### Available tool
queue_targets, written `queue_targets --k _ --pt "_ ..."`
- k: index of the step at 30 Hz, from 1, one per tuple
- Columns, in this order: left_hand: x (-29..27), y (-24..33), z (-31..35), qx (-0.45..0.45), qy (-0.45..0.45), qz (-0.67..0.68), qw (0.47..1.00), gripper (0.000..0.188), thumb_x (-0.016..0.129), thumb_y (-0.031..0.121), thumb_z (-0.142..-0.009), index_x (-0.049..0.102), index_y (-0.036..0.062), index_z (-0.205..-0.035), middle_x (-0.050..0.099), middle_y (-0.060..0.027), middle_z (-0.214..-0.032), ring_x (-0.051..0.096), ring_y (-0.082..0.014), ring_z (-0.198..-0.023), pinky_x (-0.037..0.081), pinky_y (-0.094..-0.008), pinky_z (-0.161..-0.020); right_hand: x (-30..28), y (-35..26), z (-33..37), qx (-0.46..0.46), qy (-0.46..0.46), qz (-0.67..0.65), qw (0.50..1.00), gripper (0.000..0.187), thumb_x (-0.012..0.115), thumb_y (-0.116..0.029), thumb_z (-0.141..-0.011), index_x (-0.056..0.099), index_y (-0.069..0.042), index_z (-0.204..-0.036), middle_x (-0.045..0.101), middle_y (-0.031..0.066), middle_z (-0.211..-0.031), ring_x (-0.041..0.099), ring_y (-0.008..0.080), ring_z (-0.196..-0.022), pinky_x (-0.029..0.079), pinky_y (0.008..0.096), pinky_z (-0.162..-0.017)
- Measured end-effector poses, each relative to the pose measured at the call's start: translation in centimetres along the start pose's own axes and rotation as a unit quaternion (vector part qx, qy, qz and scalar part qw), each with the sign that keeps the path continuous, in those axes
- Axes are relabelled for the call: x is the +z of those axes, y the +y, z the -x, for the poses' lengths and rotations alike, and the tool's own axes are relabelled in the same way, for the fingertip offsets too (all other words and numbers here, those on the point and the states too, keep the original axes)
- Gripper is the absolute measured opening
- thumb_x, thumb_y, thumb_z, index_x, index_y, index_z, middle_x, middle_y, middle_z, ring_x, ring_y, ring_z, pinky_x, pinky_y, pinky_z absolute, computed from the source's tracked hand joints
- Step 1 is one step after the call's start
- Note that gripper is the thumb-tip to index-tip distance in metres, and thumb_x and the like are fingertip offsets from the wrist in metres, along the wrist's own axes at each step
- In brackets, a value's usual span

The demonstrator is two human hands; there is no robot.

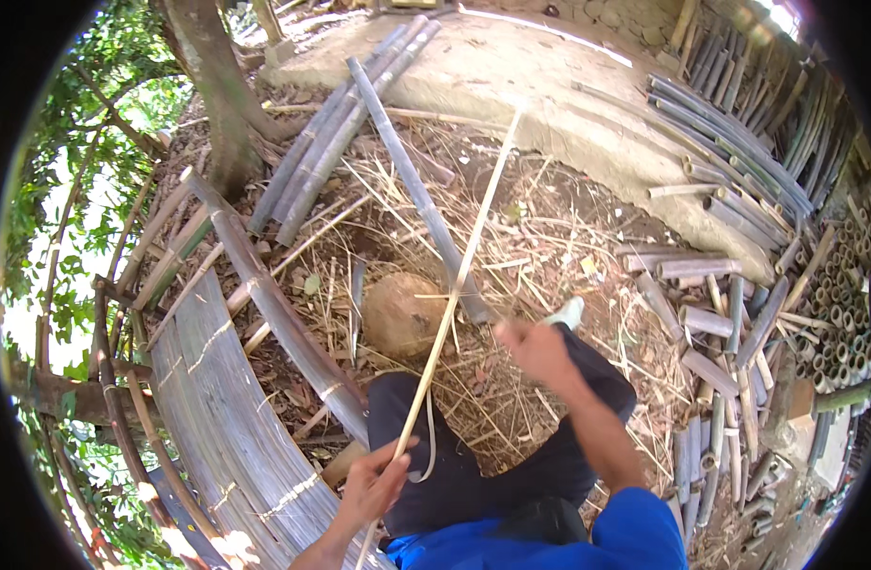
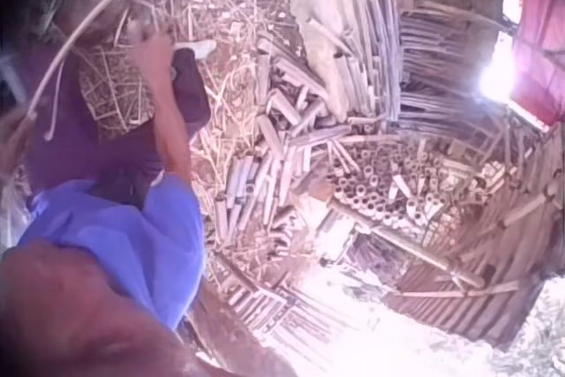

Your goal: The person strips thin layers from a bamboo pole using a machete while sitting on the ground.

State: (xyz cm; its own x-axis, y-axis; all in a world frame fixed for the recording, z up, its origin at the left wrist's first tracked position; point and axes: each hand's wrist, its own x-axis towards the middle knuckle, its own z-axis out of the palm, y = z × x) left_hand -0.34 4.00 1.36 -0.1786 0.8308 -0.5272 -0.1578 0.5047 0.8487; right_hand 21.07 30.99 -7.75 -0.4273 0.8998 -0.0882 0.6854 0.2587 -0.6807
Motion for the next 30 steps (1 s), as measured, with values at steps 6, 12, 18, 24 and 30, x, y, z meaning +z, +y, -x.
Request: queue_targets --k 6,12,18,24,30 --pt "2.2 1.6 -5.0 0.043 -0.009 0.05 0.998 0.032 0.056 0.013 -0.105 0.06 -0.0005 -0.133 0.046 0.006 -0.062 0.038 -0.002 -0.045 0.028 -0.0209 -0.04 0.5 -7.5 5.6 -0.206 -0.121 0.09 0.967 0.061 0.061 -0.067 -0.089 0.073 -0.007 -0.091 0.066 0.0205 -0.067 0.068 0.0415 -0.07 0.054 0.0515 -0.064" --pt "1.3 1.1 -4.1 0.087 -0.021 0.089 0.992 0.031 0.055 0.012 -0.105 0.059 0.0012 -0.134 0.043 0.0076 -0.061 0.037 -0.0021 -0.043 0.028 -0.0216 -0.037 -0.7 -5.4 0.3 -0.137 -0.034 0.089 0.986 0.07 0.055 -0.072 -0.09 0.074 -0.005 -0.089 0.066 0.0182 -0.063 0.069 0.0393 -0.064 0.055 0.0496 -0.061" --pt "1.1 -0.9 -3.0 0.076 -0.016 -0.029 0.997 0.031 0.056 0.018 -0.105 0.062 0.0024 -0.131 0.044 0.0095 -0.063 0.038 -0.0005 -0.053 0.03 -0.023 -0.047 -2.2 -6.1 1.6 -0.201 -0.11 0.138 0.963 0.069 0.055 -0.074 -0.088 0.076 -0.008 -0.086 0.066 0.0167 -0.061 0.069 0.0377 -0.064 0.055 0.0493 -0.063" --pt "0.1 -0.2 -0.1 0.054 -0.046 0.047 0.996 0.031 0.056 0.019 -0.106 0.061 0.0026 -0.131 0.044 0.0093 -0.064 0.038 -0.0006 -0.053 0.029 -0.0236 -0.047 -2.2 -5.8 0.2 -0.109 -0.022 0.042 0.993 0.057 0.063 -0.065 -0.089 0.079 -0.011 -0.097 0.07 0.0172 -0.07 0.07 0.0372 -0.07 0.056 0.0483 -0.07" --pt "0.5 0.0 2.8 0.008 0.012 -0.017 1.0 0.028 0.059 0.016 -0.103 0.067 0.0043 -0.127 0.048 0.0076 -0.066 0.04 -0.0015 -0.055 0.032 -0.023 -0.048 -1.7 -6.0 -0.1 -0.149 -0.063 0.114 0.98 0.067 0.056 -0.067 -0.091 0.074 -0.003 -0.084 0.07 0.0222 -0.075 0.069 0.0427 -0.075 0.054 0.0511 -0.072"
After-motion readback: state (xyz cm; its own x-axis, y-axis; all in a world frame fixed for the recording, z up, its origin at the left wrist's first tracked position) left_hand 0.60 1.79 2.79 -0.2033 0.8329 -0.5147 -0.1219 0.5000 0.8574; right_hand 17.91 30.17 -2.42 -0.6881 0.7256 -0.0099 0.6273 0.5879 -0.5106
